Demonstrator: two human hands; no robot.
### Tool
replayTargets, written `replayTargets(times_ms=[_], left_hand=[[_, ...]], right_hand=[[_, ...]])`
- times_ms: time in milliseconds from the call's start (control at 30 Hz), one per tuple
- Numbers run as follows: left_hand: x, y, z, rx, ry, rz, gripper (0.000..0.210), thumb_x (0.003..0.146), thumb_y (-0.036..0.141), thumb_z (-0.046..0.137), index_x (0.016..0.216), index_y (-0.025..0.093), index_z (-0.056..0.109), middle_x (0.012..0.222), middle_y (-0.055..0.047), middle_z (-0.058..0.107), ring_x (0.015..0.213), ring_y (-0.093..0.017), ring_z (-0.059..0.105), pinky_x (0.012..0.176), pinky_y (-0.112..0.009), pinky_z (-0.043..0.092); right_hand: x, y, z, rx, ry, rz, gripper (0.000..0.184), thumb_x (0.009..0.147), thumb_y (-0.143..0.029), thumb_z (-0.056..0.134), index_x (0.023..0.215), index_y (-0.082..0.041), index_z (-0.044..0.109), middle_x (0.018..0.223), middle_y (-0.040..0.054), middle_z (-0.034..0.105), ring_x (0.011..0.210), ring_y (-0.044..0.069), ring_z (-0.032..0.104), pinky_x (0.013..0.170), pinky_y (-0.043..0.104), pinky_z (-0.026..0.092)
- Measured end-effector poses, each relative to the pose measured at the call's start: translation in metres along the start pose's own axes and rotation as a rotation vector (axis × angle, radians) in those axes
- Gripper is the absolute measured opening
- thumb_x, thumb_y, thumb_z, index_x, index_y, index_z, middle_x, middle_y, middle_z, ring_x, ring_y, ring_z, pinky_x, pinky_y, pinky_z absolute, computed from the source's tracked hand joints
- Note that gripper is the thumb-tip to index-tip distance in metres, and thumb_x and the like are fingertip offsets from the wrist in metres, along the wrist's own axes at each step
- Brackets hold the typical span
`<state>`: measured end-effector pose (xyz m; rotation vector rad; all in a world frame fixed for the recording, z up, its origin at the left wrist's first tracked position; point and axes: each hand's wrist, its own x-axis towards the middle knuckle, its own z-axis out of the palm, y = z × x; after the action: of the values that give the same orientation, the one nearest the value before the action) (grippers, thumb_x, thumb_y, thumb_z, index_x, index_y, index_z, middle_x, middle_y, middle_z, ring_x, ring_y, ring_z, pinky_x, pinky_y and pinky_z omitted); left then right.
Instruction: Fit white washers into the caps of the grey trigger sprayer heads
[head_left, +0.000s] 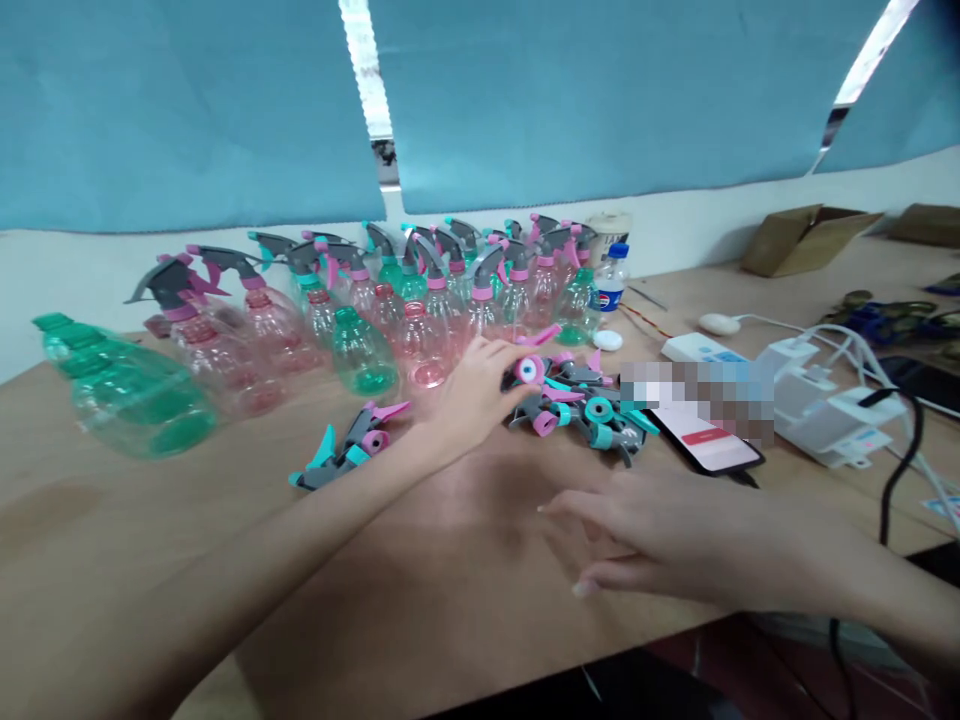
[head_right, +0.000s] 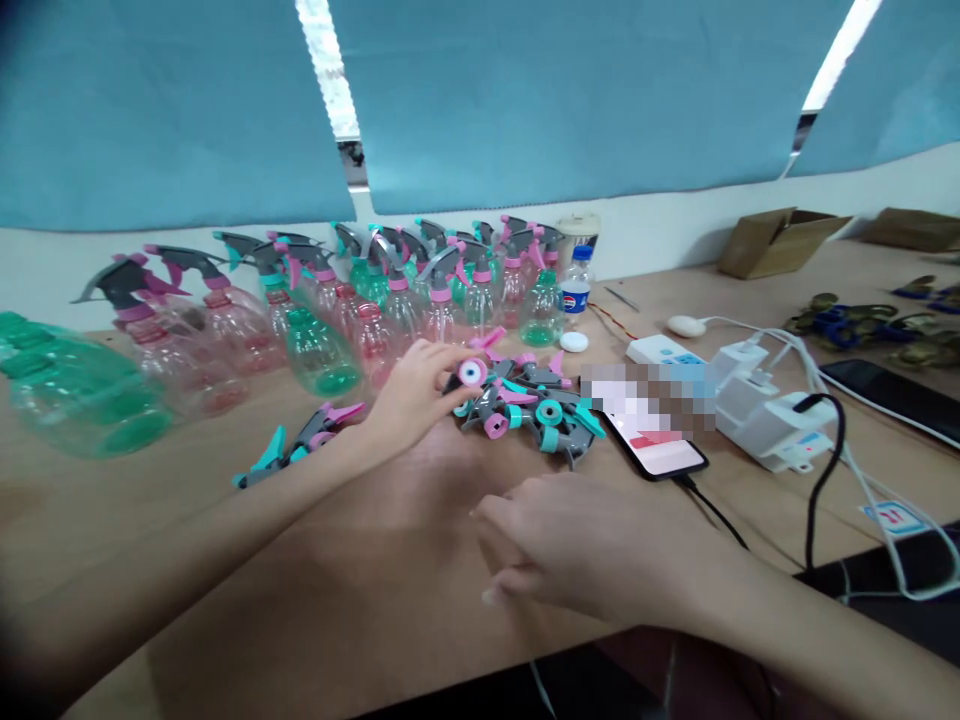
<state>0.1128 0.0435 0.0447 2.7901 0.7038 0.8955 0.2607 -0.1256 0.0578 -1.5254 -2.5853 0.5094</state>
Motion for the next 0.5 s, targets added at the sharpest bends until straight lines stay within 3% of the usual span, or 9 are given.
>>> replayTargets(times_ms=[100,200,333,500], left_hand=[[0.004,0.005,0.022,0.023,-0.203,0.079,0.035,0.083,0.021,0.064,0.117,0.019,0.058,0.111,-0.005,0.065,0.1,-0.022,0.053,0.088,-0.036,0.043],[-0.005,0.009,0.027,0.0,-0.258,0.17,0.03,0.087,0.018,0.057,0.117,0.019,0.057,0.116,-0.005,0.063,0.103,-0.021,0.054,0.092,-0.037,0.042],[-0.031,0.005,0.008,-0.003,-0.273,0.131,0.028,0.09,0.019,0.052,0.117,0.02,0.056,0.116,-0.005,0.062,0.109,-0.021,0.052,0.093,-0.037,0.043],[-0.072,-0.018,-0.029,0.037,-0.308,0.024,0.024,0.09,0.015,0.048,0.111,0.02,0.058,0.112,-0.004,0.062,0.106,-0.019,0.054,0.092,-0.035,0.044]], right_hand=[[-0.004,0.001,0.0,0.0,0.005,0.009,0.038,0.082,-0.037,0.065,0.117,-0.026,0.056,0.09,0.0019,0.067,0.07,0.02,0.063,0.051,0.028,0.033],[-0.004,0.0,0.0,-0.009,-0.017,0.036,0.037,0.081,-0.036,0.066,0.115,-0.025,0.057,0.087,0.0023,0.067,0.07,0.021,0.063,0.051,0.028,0.031],[0.0,-0.002,-0.001,-0.033,-0.048,0.047,0.026,0.081,-0.038,0.065,0.102,-0.024,0.06,0.081,0.001,0.066,0.066,0.02,0.062,0.05,0.027,0.029],[0.024,-0.012,-0.004,-0.072,-0.126,0.008,0.016,0.084,-0.037,0.061,0.089,-0.022,0.062,0.076,-0.0007,0.065,0.066,0.018,0.061,0.051,0.027,0.029]])
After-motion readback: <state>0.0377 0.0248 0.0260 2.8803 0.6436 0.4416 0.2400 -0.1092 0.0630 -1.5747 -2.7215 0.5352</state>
